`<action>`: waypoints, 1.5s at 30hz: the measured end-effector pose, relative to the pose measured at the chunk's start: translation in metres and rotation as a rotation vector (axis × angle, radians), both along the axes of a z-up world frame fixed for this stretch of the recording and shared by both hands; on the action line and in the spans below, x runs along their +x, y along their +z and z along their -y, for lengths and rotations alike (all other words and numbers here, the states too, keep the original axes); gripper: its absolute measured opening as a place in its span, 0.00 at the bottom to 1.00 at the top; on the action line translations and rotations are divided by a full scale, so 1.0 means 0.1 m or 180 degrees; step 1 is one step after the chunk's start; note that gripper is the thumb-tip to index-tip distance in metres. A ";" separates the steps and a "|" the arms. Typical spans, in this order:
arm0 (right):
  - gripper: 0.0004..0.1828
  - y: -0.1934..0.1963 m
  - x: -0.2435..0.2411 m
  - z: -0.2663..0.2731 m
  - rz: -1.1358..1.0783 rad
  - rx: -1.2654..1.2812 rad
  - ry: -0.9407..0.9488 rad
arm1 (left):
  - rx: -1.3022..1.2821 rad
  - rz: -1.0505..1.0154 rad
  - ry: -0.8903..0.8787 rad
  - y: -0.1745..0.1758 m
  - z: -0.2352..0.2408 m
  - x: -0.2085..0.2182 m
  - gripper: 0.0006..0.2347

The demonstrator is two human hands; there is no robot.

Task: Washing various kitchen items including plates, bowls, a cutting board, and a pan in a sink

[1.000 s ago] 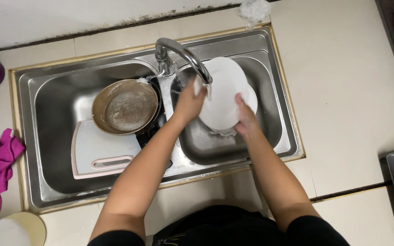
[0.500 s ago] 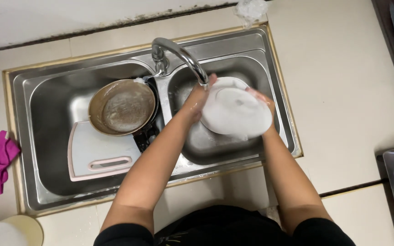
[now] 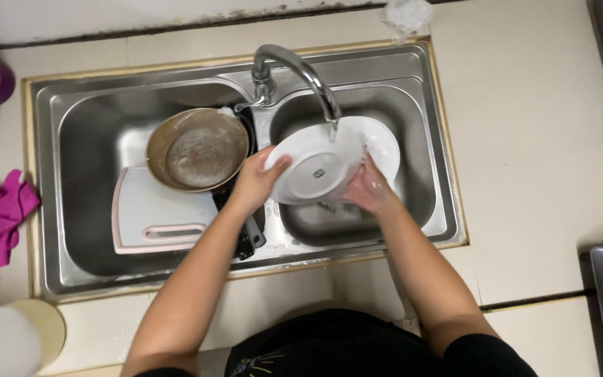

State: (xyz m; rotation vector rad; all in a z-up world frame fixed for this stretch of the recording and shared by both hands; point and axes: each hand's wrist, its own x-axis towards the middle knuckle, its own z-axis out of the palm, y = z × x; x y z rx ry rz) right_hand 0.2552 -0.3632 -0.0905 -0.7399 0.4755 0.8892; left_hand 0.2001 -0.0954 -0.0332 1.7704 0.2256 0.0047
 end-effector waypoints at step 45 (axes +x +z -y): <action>0.11 0.63 0.39 -0.53 0.4470 -0.2140 0.0514 | -0.2504 -0.1010 0.1368 1.40 0.06 -0.43 0.18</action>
